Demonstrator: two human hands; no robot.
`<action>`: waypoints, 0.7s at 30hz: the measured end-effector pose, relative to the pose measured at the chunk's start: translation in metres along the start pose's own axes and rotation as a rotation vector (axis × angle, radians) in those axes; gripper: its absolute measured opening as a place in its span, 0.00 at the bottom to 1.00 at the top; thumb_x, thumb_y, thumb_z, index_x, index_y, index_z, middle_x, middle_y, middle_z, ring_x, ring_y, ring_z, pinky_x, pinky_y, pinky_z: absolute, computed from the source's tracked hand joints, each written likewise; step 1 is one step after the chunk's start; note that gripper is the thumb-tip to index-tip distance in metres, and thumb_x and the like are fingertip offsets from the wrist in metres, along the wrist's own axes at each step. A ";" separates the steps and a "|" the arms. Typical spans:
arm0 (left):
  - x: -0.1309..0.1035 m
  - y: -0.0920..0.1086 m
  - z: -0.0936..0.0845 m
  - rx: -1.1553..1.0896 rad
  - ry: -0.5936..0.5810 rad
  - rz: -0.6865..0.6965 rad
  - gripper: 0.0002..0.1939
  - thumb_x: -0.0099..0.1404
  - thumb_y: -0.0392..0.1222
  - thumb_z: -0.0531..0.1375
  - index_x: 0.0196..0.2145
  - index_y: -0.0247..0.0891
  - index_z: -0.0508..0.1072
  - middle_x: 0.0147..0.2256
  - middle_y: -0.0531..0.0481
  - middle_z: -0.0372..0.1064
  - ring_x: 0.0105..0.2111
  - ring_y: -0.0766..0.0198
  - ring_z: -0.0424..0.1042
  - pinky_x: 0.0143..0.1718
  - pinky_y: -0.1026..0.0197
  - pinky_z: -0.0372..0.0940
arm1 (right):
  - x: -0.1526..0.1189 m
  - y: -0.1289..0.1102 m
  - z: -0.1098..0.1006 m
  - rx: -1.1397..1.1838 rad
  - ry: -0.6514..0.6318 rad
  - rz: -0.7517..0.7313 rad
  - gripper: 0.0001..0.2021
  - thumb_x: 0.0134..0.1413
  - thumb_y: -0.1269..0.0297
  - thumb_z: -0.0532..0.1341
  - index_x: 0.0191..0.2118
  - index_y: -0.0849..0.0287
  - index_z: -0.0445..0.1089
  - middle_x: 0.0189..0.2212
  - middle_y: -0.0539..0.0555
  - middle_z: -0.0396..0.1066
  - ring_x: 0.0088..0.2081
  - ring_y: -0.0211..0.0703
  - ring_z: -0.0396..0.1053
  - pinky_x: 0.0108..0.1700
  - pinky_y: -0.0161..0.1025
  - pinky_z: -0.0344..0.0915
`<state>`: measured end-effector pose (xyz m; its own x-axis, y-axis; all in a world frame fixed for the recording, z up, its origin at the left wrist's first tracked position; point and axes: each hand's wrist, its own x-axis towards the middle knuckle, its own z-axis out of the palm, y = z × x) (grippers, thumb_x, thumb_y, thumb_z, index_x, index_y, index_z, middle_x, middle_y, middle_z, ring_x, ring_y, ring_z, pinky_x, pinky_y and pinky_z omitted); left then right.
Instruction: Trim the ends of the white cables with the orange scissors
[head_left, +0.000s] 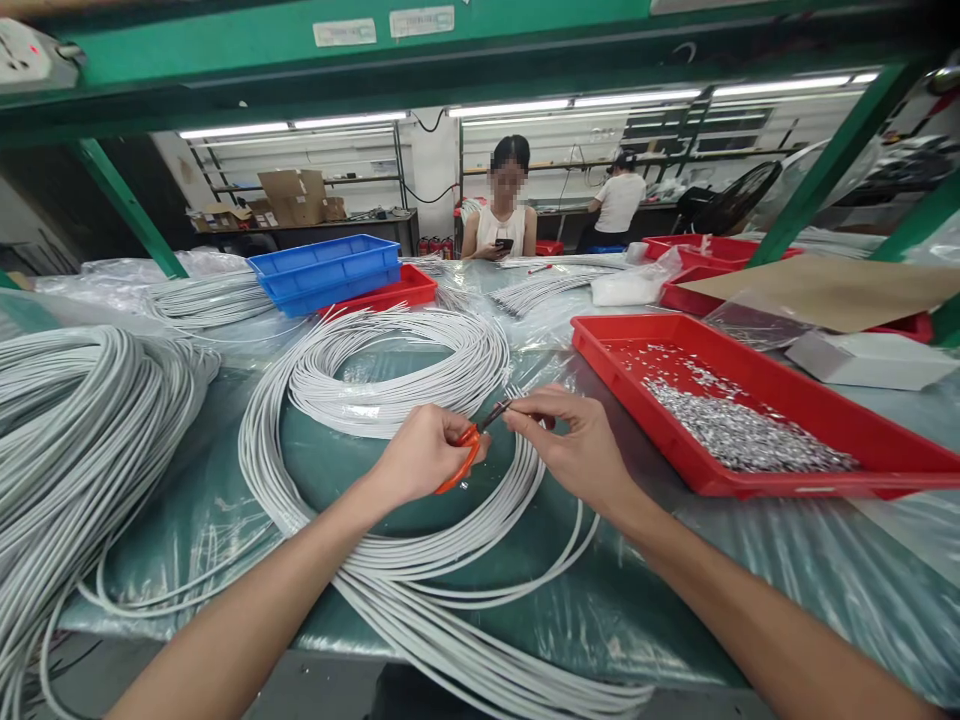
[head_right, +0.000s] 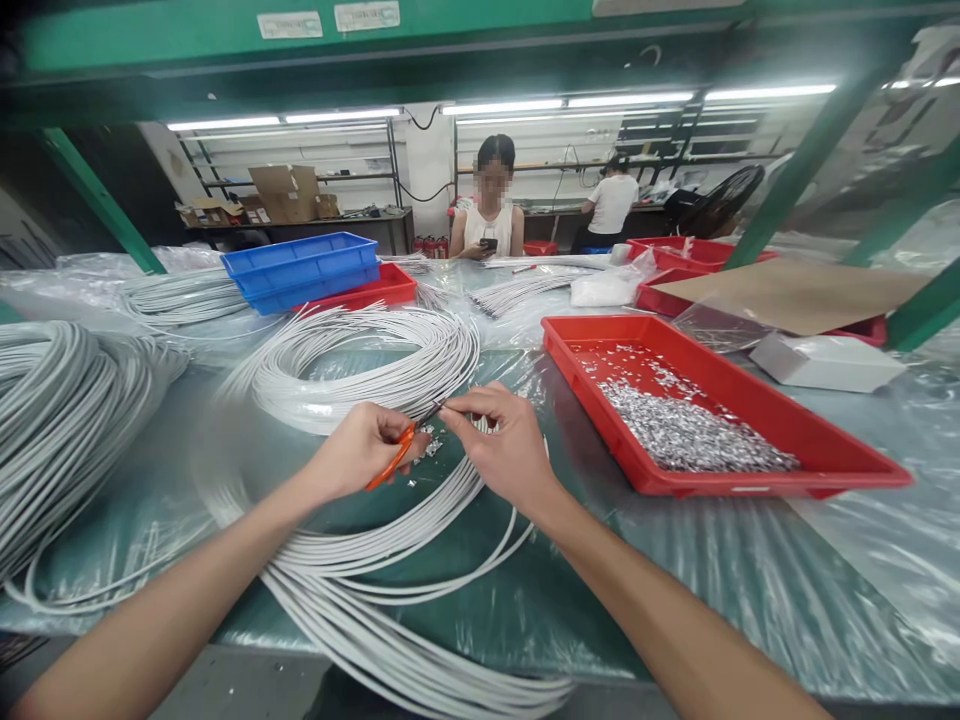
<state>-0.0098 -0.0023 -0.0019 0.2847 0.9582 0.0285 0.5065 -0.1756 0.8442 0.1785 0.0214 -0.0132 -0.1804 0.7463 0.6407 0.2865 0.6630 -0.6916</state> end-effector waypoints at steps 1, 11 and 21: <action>0.000 0.002 0.001 -0.025 -0.003 -0.018 0.15 0.58 0.44 0.58 0.18 0.36 0.64 0.17 0.54 0.64 0.16 0.71 0.61 0.16 0.69 0.50 | -0.001 -0.001 0.001 -0.003 0.027 -0.004 0.05 0.53 0.68 0.64 0.29 0.57 0.78 0.24 0.51 0.75 0.29 0.41 0.66 0.34 0.40 0.62; -0.005 0.015 0.010 -0.180 -0.002 -0.121 0.16 0.56 0.46 0.61 0.17 0.35 0.65 0.17 0.53 0.66 0.14 0.72 0.61 0.15 0.70 0.52 | -0.006 -0.009 0.006 -0.045 0.202 -0.062 0.04 0.51 0.71 0.65 0.29 0.56 0.77 0.25 0.51 0.75 0.32 0.43 0.65 0.38 0.42 0.64; 0.000 0.007 0.009 -0.247 0.161 0.050 0.16 0.57 0.44 0.63 0.19 0.34 0.65 0.17 0.56 0.62 0.17 0.73 0.59 0.19 0.69 0.53 | -0.002 -0.014 0.002 0.082 0.038 0.092 0.10 0.59 0.63 0.60 0.29 0.60 0.75 0.22 0.51 0.70 0.24 0.38 0.63 0.29 0.37 0.61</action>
<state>0.0014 -0.0061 -0.0006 0.1617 0.9767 0.1411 0.2764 -0.1820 0.9436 0.1728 0.0111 -0.0056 -0.1206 0.8022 0.5848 0.2223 0.5959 -0.7717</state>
